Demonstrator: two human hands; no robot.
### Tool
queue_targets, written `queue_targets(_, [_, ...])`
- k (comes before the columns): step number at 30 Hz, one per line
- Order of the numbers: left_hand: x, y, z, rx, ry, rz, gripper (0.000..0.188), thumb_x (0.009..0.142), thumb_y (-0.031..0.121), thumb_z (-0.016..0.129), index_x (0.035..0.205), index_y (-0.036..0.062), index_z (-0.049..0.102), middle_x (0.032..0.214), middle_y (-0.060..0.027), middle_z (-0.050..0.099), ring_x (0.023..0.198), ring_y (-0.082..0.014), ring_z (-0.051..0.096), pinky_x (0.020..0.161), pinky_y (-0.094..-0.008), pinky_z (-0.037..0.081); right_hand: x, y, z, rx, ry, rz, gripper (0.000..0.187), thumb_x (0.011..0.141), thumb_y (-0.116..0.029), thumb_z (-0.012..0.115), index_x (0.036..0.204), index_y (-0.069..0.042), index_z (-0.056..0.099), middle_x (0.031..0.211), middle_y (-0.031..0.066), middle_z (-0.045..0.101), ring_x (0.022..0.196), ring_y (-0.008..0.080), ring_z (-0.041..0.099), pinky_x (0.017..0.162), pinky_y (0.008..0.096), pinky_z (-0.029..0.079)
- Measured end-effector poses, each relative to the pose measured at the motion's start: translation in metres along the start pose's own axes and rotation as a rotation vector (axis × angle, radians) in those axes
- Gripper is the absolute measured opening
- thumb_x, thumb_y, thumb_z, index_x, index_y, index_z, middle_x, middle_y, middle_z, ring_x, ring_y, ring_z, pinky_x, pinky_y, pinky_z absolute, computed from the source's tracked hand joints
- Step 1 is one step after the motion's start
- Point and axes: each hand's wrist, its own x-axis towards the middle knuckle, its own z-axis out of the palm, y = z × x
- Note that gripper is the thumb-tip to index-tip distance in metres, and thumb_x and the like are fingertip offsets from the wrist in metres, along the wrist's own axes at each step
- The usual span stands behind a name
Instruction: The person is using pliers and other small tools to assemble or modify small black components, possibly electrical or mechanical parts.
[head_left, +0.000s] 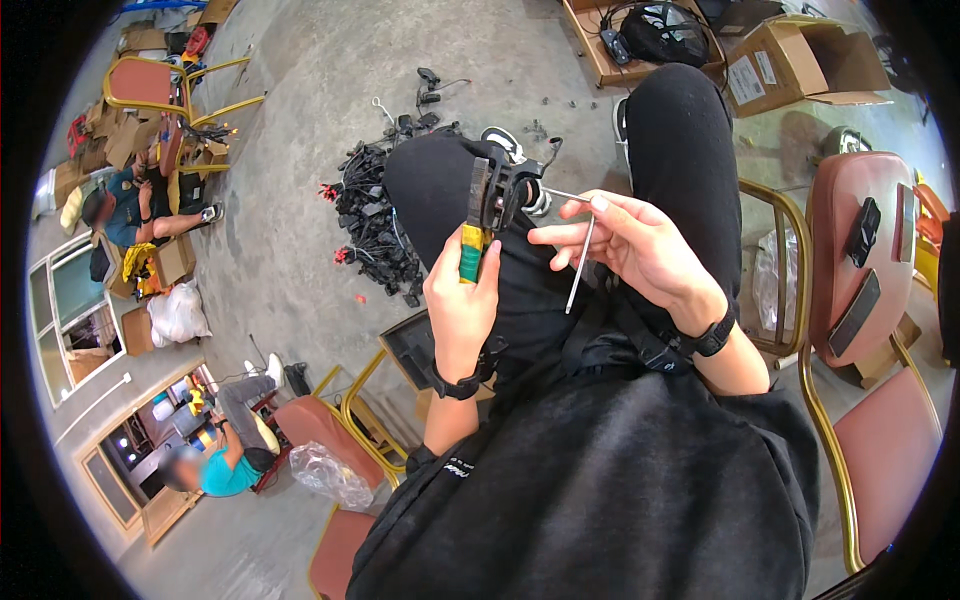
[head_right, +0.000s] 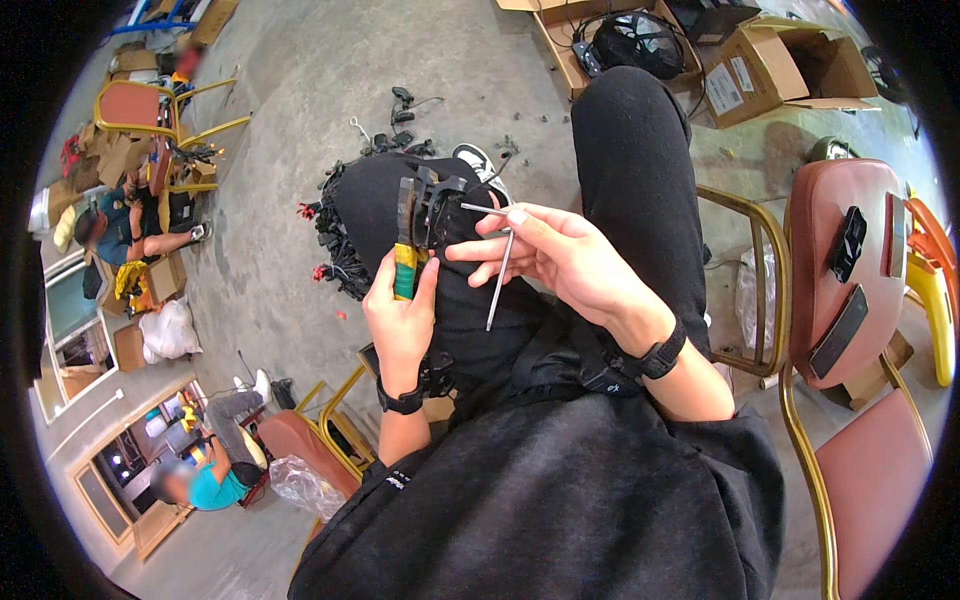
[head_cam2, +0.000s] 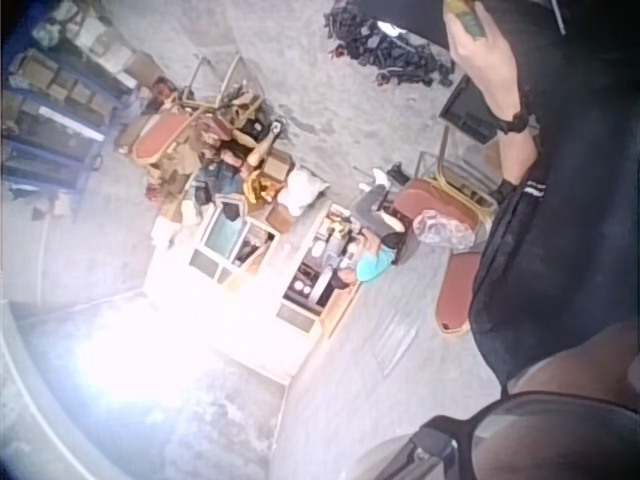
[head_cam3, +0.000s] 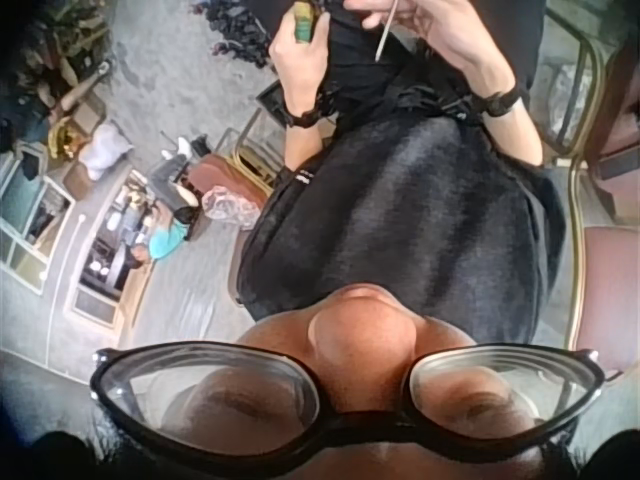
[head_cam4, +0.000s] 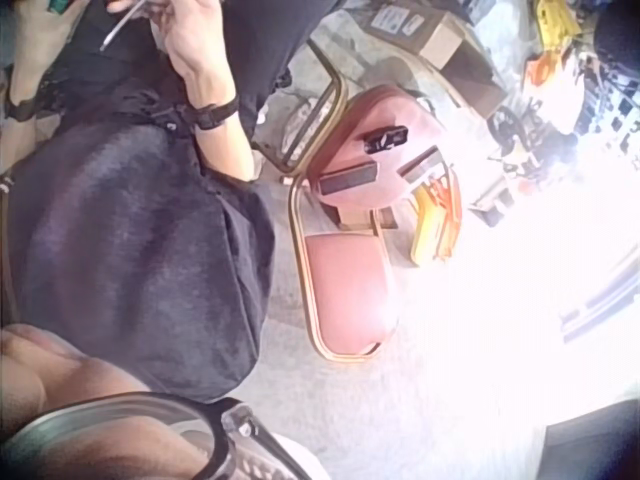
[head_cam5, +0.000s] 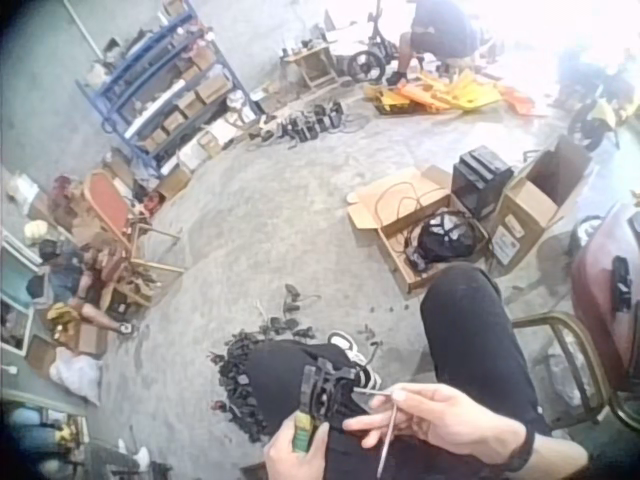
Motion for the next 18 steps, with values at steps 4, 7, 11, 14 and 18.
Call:
queue_targets(4, [0.0, 0.0, 0.001, 0.028, 0.023, 0.036, 0.026, 0.092, 0.011, 0.077, 0.114, -0.0011, 0.068, 0.091, -0.0103, 0.075, 0.079, -0.0139, 0.068, 0.077, -0.0312, 0.054, 0.001, 0.002, 0.001, -0.075, 0.043, -0.02, 0.036, 0.112, -0.026, 0.046, 0.122, 0.003, 0.063, 0.124, 0.0253, 0.07, 0.103, 0.0271, 0.072, 0.101, 0.0389, 0.052])
queue_targets(7, [-0.001, 0.002, 0.002, 0.047, 0.036, 0.048, 0.027, 0.092, 0.011, 0.078, 0.113, -0.0009, 0.068, 0.091, -0.0112, 0.074, 0.079, -0.0152, 0.068, 0.077, -0.0316, 0.054, 0.006, 0.009, 0.003, -0.501, 0.186, -0.153, 0.033, 0.11, -0.025, 0.051, 0.117, 0.001, 0.069, 0.117, 0.0146, 0.074, 0.105, 0.0254, 0.071, 0.101, 0.0362, 0.051])
queue_targets(11, [-0.002, 0.006, 0.002, 0.059, 0.025, 0.035, 0.028, 0.092, 0.009, 0.077, 0.116, -0.0019, 0.067, 0.093, -0.0142, 0.074, 0.081, -0.0208, 0.07, 0.077, -0.0333, 0.055, 0.014, 0.016, 0.004, -1.161, 0.357, -0.539, 0.027, 0.108, -0.022, 0.055, 0.11, 0.0, 0.071, 0.099, 0.005, 0.073, 0.096, 0.0192, 0.066, 0.092, 0.0332, 0.05])
queue_targets(14, [-0.002, 0.008, 0.0, 0.058, 0.002, 0.021, 0.031, 0.092, 0.005, 0.076, 0.12, -0.004, 0.067, 0.099, -0.0195, 0.073, 0.086, -0.0309, 0.074, 0.079, -0.0359, 0.056, 0.016, 0.016, 0.005, -1.144, 0.343, -0.481, 0.027, 0.11, -0.019, 0.052, 0.11, 0.003, 0.068, 0.09, 0.0029, 0.07, 0.08, 0.0132, 0.063, 0.076, 0.0257, 0.049])
queue_targets(18, [-0.001, 0.011, 0.0, 0.053, 0.004, 0.019, 0.031, 0.092, 0.005, 0.076, 0.12, -0.0037, 0.066, 0.1, -0.0196, 0.073, 0.088, -0.0311, 0.074, 0.08, -0.0362, 0.056, 0.017, 0.016, 0.009, -0.58, 0.258, -0.09, 0.03, 0.112, -0.023, 0.047, 0.108, 0.001, 0.064, 0.083, 0.0055, 0.069, 0.06, 0.0081, 0.059, 0.056, 0.0217, 0.044])
